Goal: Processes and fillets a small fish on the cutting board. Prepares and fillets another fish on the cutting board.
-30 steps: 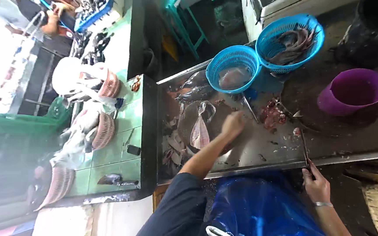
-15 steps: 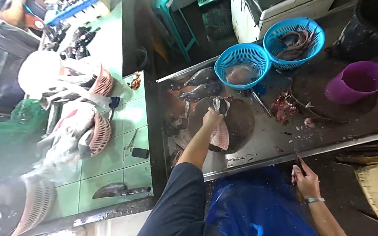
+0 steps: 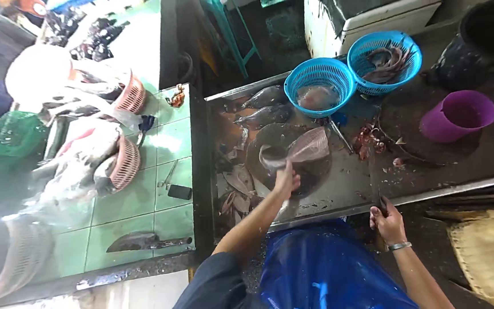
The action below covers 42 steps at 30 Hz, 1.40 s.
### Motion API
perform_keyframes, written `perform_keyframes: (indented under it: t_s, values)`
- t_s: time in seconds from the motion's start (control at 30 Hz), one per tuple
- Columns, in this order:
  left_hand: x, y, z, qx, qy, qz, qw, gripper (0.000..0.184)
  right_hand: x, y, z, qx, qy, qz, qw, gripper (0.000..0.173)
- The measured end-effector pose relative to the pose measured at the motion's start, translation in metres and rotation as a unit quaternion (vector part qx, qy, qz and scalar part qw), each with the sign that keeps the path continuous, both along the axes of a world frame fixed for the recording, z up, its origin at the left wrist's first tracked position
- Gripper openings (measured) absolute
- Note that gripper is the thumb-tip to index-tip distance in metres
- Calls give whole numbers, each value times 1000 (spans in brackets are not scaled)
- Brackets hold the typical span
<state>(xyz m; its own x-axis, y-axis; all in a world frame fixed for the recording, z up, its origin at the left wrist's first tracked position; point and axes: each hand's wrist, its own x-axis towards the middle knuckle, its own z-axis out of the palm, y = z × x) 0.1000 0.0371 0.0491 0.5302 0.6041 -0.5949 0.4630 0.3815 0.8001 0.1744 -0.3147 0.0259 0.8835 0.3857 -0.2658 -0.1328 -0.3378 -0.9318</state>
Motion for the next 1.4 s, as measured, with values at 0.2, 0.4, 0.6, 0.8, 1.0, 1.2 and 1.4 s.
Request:
perform_keyframes:
  t_s: [0.2, 0.4, 0.6, 0.8, 1.0, 1.2, 1.4]
  values:
    - [-4, 18, -23, 465, 112, -233, 847, 53, 43, 56, 17, 18, 35, 78, 996, 34]
    - [-1, 56, -47, 565, 193, -388, 702, 33, 58, 156, 20, -104, 164, 185, 963, 32]
    - [-15, 76, -50, 561, 177, -442, 677, 34, 36, 225, -8, -158, 226, 251, 928, 37]
    - [-15, 93, -52, 545, 141, -470, 680, 33, 20, 217, 8, -314, 76, 350, 879, 43]
    - [-14, 99, -54, 520, 111, -490, 691, 34, -15, 212, 66, -470, 37, 362, 804, 41]
    - [-20, 92, -34, 518, 58, -473, 711, 28, -8, 293, 26, -441, -3, 294, 848, 36]
    - [-68, 134, 4, 571, -30, -419, 705, 21, 2, 278, 16, -334, 46, 273, 901, 41]
